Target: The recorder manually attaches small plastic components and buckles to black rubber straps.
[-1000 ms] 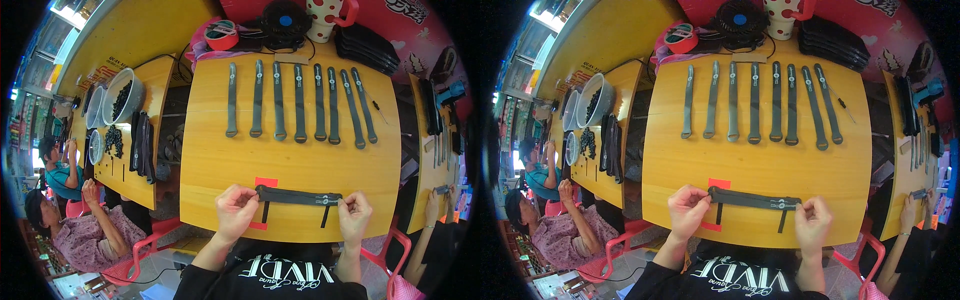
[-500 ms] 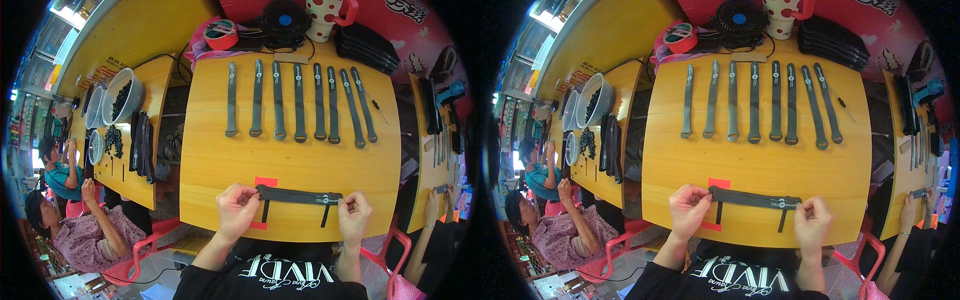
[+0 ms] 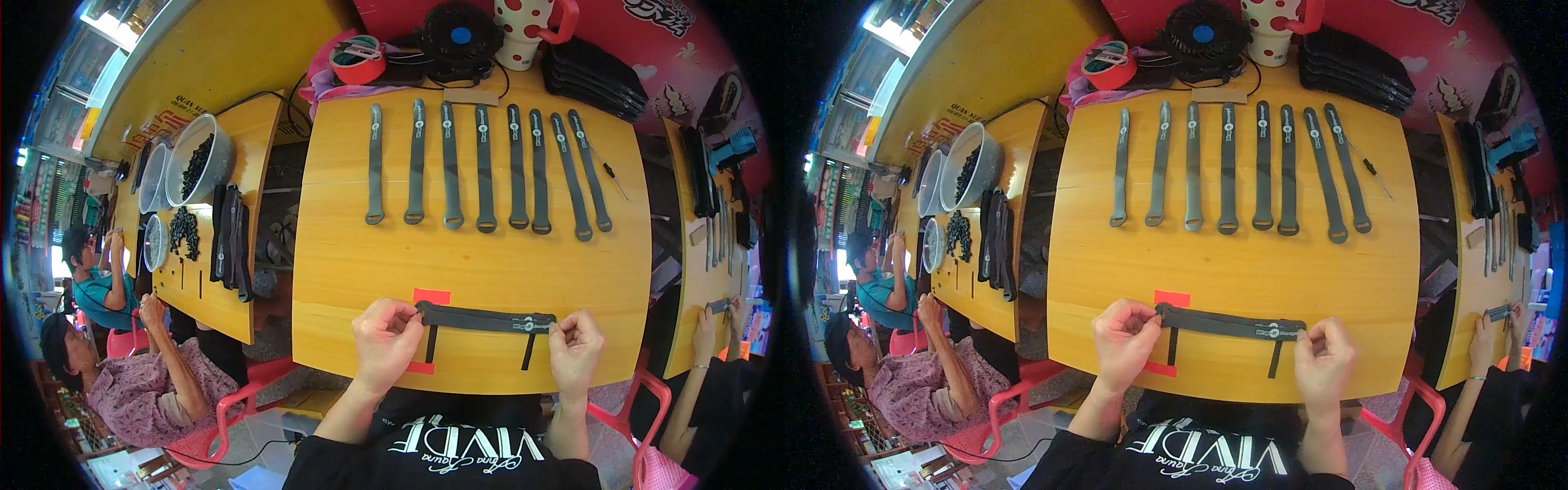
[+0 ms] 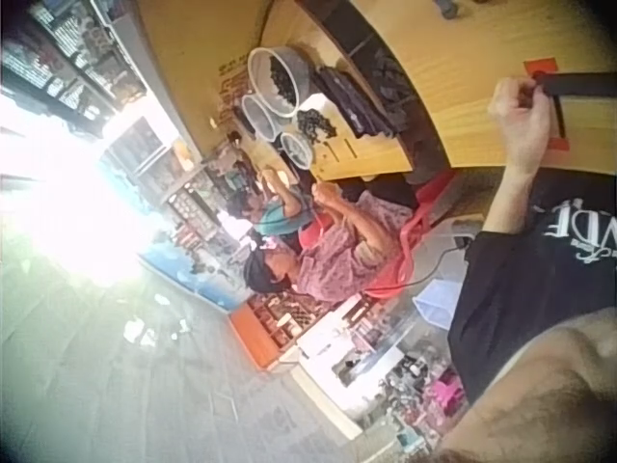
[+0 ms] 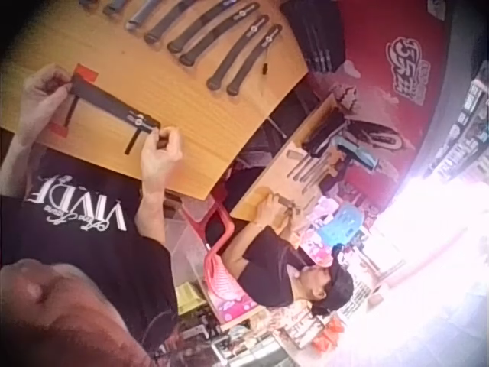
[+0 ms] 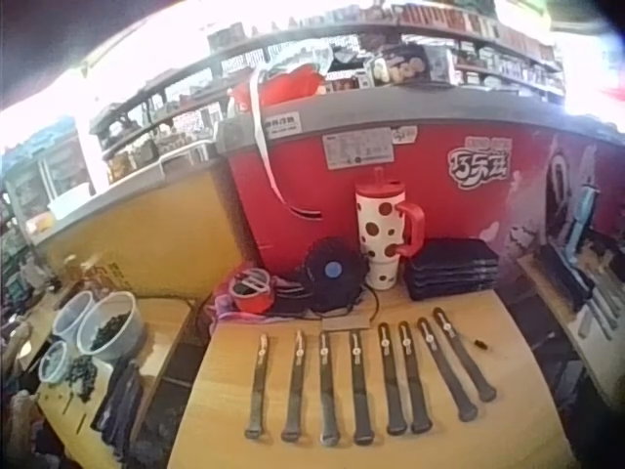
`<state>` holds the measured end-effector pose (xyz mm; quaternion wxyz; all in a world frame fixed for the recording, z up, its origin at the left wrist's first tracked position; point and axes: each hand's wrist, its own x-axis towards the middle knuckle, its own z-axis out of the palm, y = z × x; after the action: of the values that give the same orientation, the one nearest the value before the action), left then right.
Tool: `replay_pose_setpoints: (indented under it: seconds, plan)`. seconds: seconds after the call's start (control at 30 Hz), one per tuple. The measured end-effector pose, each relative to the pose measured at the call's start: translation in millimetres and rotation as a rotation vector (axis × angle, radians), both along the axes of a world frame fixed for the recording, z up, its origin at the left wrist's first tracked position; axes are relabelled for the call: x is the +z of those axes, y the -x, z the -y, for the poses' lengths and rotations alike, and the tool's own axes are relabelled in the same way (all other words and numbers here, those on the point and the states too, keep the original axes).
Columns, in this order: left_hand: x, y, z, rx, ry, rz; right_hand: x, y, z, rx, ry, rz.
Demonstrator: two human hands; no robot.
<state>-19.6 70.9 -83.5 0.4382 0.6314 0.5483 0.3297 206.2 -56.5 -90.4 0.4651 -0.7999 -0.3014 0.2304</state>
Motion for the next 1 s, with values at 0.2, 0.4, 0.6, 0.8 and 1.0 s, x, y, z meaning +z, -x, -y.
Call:
replay_pose_setpoints:
  seconds: [0.2, 0.4, 0.6, 0.8, 1.0]
  plan:
    - [0, -1, 1, -0.024, -0.063, -0.059, -1, 0, 1, -0.001, -0.009, -0.008]
    - [0, -2, 1, -0.013, -0.053, -0.072, -1, -1, 0, 0.005, 0.001, 0.014]
    - [6, -3, -1, -0.046, -0.04, -0.064, 3, -1, 0, 0.007, -0.004, 0.058]
    - [5, 5, 0, -0.109, -0.06, -0.099, 4, 1, -2, 0.022, -0.007, 0.083]
    - [17, 9, 16, -0.355, -0.578, -0.433, 2, 1, -1, 0.01, -0.054, 0.081]
